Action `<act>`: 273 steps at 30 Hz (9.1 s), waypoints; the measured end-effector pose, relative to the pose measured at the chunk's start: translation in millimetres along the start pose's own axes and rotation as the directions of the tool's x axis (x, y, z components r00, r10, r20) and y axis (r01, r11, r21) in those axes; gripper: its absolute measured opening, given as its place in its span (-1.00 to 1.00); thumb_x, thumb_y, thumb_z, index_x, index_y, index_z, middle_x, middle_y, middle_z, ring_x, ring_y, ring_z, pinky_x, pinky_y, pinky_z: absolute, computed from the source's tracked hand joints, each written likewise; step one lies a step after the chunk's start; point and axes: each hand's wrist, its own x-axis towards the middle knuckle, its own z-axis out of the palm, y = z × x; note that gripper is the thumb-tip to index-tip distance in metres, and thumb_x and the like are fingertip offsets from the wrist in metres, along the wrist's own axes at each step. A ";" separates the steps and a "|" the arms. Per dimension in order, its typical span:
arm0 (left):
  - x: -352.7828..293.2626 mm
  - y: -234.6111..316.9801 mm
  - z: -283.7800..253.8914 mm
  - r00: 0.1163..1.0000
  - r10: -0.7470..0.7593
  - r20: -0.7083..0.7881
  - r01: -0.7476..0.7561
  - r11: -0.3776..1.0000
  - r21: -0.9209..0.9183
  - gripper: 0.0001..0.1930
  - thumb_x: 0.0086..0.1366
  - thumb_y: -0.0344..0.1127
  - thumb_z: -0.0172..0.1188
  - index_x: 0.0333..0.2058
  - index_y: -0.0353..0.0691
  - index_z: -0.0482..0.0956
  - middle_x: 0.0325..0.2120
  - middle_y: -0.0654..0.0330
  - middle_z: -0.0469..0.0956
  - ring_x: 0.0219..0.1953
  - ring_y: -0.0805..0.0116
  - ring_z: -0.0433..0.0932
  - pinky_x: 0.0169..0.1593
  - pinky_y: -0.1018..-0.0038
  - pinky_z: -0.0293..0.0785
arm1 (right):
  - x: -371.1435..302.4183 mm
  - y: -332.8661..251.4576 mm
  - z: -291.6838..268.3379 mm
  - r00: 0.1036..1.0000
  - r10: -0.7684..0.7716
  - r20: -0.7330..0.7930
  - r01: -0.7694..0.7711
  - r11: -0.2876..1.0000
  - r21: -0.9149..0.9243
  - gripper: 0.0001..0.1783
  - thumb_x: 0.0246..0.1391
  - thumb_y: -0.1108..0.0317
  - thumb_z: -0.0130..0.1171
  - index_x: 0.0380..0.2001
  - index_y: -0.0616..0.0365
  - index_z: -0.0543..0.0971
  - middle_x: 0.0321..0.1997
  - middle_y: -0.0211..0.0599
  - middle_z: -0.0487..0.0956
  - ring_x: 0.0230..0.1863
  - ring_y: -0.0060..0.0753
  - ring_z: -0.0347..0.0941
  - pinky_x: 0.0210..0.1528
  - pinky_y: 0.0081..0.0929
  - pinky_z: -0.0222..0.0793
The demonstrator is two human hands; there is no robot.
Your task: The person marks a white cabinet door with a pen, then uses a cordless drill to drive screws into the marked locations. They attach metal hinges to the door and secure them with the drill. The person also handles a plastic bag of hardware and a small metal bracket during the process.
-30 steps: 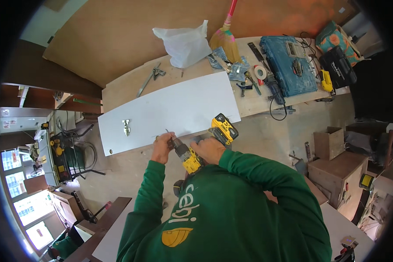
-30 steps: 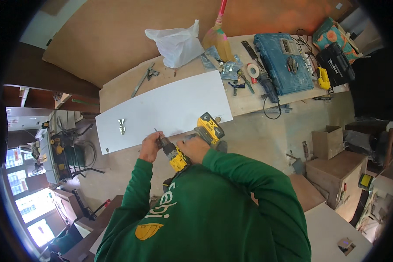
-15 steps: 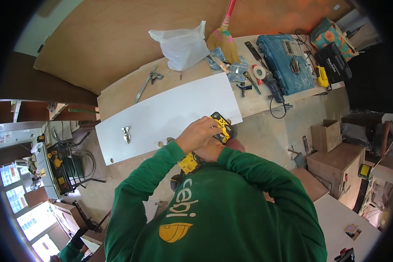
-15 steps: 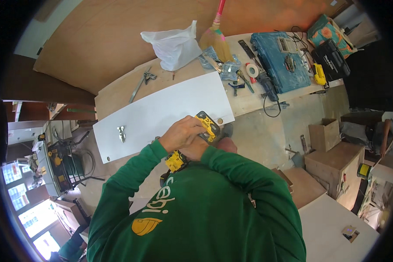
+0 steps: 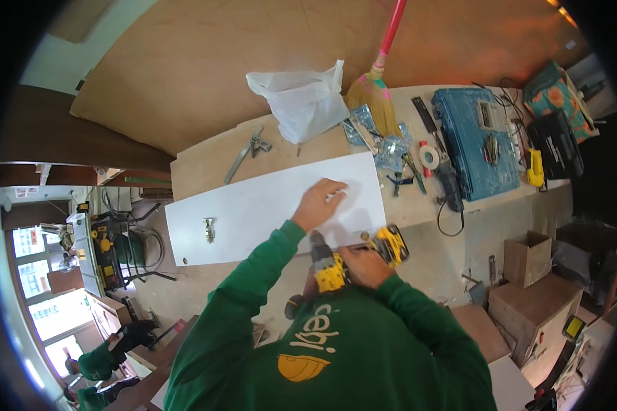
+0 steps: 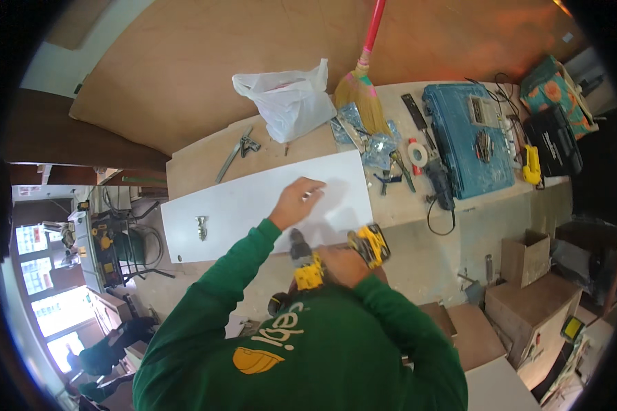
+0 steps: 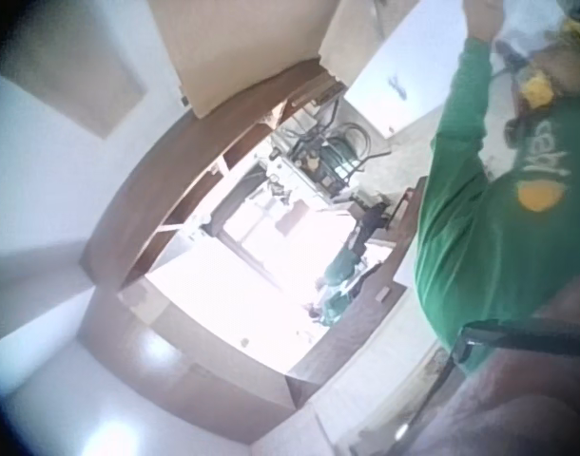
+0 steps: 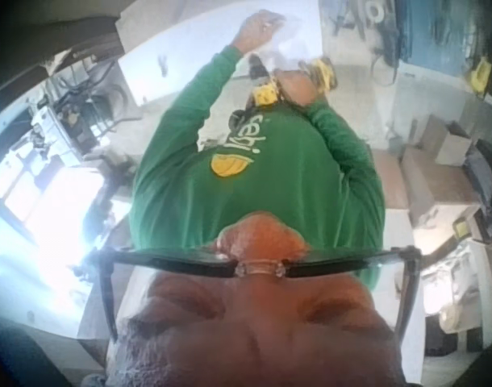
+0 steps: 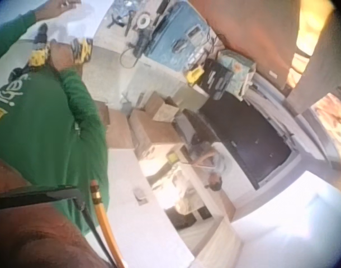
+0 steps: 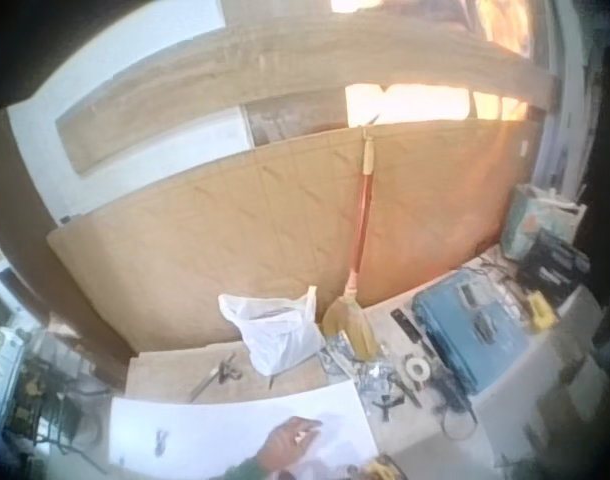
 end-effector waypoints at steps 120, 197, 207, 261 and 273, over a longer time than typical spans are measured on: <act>-248.4 175.4 147.9 0.725 -0.687 -0.052 -0.168 -0.103 -0.980 -0.48 0.62 0.13 -0.17 -0.33 -0.19 0.46 -0.43 0.08 0.57 -0.41 0.11 0.63 -0.24 0.13 0.66 | -219.3 13.1 39.9 0.984 -0.092 -0.152 0.161 0.828 0.537 -0.43 0.14 0.39 0.43 0.21 0.18 0.51 -0.02 -0.28 0.68 -0.08 -0.38 0.65 -0.04 -0.37 0.58; -136.1 14.1 264.4 0.182 -0.932 0.312 0.132 -0.291 -0.947 -0.65 0.46 -0.20 0.17 0.13 -0.20 0.47 0.04 0.04 0.58 0.02 0.14 0.60 0.15 0.15 0.53 | -37.3 129.3 -103.6 0.923 -0.015 0.385 0.043 0.997 -0.064 -0.10 -0.21 0.27 0.57 0.29 -0.04 0.45 -0.07 -0.04 0.65 -0.01 0.17 0.57 0.02 -0.05 0.51; -93.4 -32.0 313.1 0.394 -0.810 0.435 -0.361 -0.572 -0.737 -0.63 0.58 -0.27 -0.13 0.25 -0.28 0.32 -0.03 0.03 0.62 -0.09 0.11 0.66 -0.04 0.15 0.69 | -38.5 156.4 -66.2 0.884 0.133 0.447 -0.049 0.980 -0.195 -0.03 -0.13 0.26 0.50 0.41 -0.07 0.34 -0.07 0.02 0.59 0.01 0.21 0.54 -0.01 0.04 0.48; -75.8 -44.4 274.0 0.448 -0.777 0.441 -0.294 -0.594 -0.748 -0.80 0.33 -0.37 0.22 -0.17 -0.12 0.36 -0.38 0.17 0.45 -0.45 0.25 0.62 -0.43 0.25 0.67 | -3.7 142.4 -36.6 0.887 0.277 0.369 -0.236 0.959 -0.154 -0.37 -0.16 0.15 0.57 -0.03 0.08 0.51 -0.27 -0.02 0.67 -0.16 0.18 0.62 -0.15 -0.02 0.50; -76.4 -49.7 270.1 0.449 -0.757 0.474 -0.288 -0.625 -0.726 -0.78 0.31 -0.42 0.23 -0.19 -0.11 0.34 -0.42 0.18 0.44 -0.48 0.25 0.62 -0.47 0.24 0.68 | 5.1 128.8 -36.6 0.877 0.313 0.364 -0.269 0.948 -0.168 -0.44 -0.11 0.16 0.54 -0.09 0.11 0.51 -0.28 0.02 0.67 -0.18 0.18 0.62 -0.19 -0.03 0.50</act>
